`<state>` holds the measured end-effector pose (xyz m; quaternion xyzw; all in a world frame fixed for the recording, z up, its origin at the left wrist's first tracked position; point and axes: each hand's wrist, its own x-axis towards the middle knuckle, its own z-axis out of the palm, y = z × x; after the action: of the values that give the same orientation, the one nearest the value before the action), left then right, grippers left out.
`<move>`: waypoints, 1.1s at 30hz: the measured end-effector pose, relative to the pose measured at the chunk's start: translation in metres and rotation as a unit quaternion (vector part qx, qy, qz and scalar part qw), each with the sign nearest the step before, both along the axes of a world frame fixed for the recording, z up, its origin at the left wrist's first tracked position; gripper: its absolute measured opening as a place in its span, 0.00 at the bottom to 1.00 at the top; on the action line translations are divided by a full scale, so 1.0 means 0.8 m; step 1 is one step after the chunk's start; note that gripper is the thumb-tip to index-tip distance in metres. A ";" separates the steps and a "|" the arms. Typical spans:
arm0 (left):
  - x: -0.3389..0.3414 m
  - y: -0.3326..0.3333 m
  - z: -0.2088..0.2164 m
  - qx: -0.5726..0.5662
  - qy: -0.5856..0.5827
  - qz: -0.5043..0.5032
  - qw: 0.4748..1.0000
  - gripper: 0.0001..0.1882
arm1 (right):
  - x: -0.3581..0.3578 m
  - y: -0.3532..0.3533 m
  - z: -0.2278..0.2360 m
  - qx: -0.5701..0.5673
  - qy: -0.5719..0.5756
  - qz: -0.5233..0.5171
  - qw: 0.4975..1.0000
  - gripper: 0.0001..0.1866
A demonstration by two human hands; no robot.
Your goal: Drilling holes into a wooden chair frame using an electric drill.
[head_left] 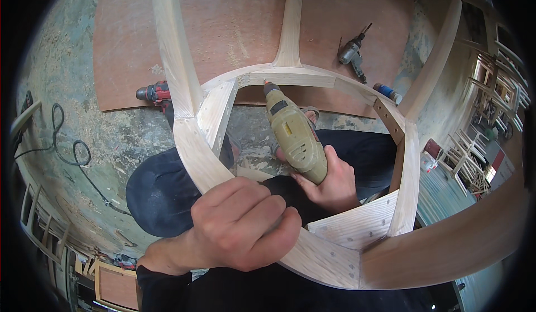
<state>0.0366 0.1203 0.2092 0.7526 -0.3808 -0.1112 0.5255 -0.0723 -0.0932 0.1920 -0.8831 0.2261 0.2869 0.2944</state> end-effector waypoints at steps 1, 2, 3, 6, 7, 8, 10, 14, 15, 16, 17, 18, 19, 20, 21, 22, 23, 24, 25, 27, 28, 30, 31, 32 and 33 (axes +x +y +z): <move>0.000 -0.003 0.000 -0.004 0.005 0.018 1.000 0.12 | 0.002 0.001 0.003 -0.003 0.016 0.011 1.000 0.30; 0.001 -0.002 0.000 -0.006 0.006 0.016 1.000 0.12 | 0.003 0.001 0.004 -0.005 0.033 0.021 0.999 0.31; 0.002 -0.001 -0.001 -0.002 0.001 0.003 1.000 0.12 | 0.002 0.001 0.003 -0.007 0.034 0.018 0.999 0.31; 0.002 0.002 -0.002 0.002 -0.002 -0.013 1.000 0.14 | -0.001 0.001 0.001 -0.015 0.033 0.034 0.999 0.30; 0.002 0.002 -0.002 0.004 -0.004 -0.015 1.000 0.14 | -0.001 0.002 0.001 -0.013 0.037 0.036 0.999 0.30; 0.002 0.002 -0.002 0.003 -0.006 -0.017 1.000 0.14 | -0.001 0.002 0.001 -0.012 0.041 0.037 0.998 0.30; 0.002 0.001 -0.002 -0.001 -0.007 -0.013 1.000 0.14 | -0.002 0.004 0.000 -0.010 0.041 0.032 0.999 0.30; 0.005 0.001 -0.001 0.004 -0.005 -0.026 1.000 0.15 | -0.005 0.000 -0.002 -0.007 0.023 0.020 1.000 0.29; 0.004 0.001 -0.001 0.006 -0.007 -0.023 1.000 0.16 | -0.005 0.001 -0.003 -0.007 0.022 0.020 1.000 0.29; 0.004 0.001 -0.002 0.006 -0.009 -0.021 1.000 0.16 | -0.006 0.003 -0.004 -0.016 0.030 0.039 0.999 0.29; 0.004 0.001 -0.001 0.005 -0.009 -0.022 1.000 0.16 | -0.007 0.004 -0.004 -0.025 0.038 0.059 0.997 0.29; 0.005 0.002 -0.001 0.008 -0.005 -0.027 1.000 0.16 | -0.008 0.004 -0.004 -0.025 0.038 0.058 0.997 0.29; 0.005 0.003 0.000 0.012 -0.001 -0.030 0.999 0.16 | -0.008 0.005 -0.005 -0.022 0.036 0.054 0.998 0.29; 0.005 0.004 0.001 0.015 -0.002 -0.029 0.999 0.16 | -0.008 0.005 -0.005 -0.018 0.034 0.050 0.998 0.29; 0.004 0.005 0.001 0.015 -0.003 -0.027 1.000 0.16 | -0.007 0.005 -0.005 -0.016 0.033 0.051 0.998 0.29; 0.004 0.005 0.001 0.014 -0.003 -0.024 1.000 0.17 | -0.005 0.004 -0.005 -0.014 0.031 0.040 0.999 0.29; 0.004 0.006 0.002 0.016 -0.003 -0.022 1.000 0.17 | -0.004 0.004 -0.004 -0.012 0.028 0.029 0.999 0.29; 0.004 0.008 0.002 0.018 -0.001 -0.025 1.000 0.17 | -0.005 0.004 -0.004 -0.011 0.028 0.031 0.999 0.29; 0.004 0.007 0.001 0.018 0.001 -0.030 0.999 0.18 | -0.006 0.002 -0.005 -0.013 0.028 0.034 0.999 0.30; 0.005 0.007 -0.004 0.010 -0.002 -0.032 0.999 0.20 | -0.008 -0.002 -0.009 -0.016 0.026 0.037 0.999 0.30; 0.004 0.009 -0.004 0.006 -0.004 -0.035 0.999 0.21 | -0.008 -0.002 -0.009 -0.003 0.020 0.016 1.000 0.30; 0.004 0.011 -0.004 0.007 -0.004 -0.029 1.000 0.21 | -0.012 -0.004 -0.012 0.011 0.014 -0.004 1.000 0.30; 0.004 0.012 -0.004 0.005 -0.003 -0.024 1.000 0.22 | -0.015 -0.007 -0.014 0.024 0.006 -0.027 0.999 0.30; 0.004 0.012 -0.004 0.004 -0.004 -0.023 1.000 0.22 | -0.018 -0.010 -0.017 0.037 -0.001 -0.050 0.998 0.30; 0.004 0.012 -0.006 0.000 -0.004 -0.022 1.000 0.22 | -0.025 -0.013 -0.020 0.036 -0.002 -0.049 0.998 0.30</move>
<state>0.0396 0.1302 0.2048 0.7446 -0.3995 -0.1200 0.5211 -0.0921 -0.1034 0.1758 -0.8605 0.2576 0.2780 0.3405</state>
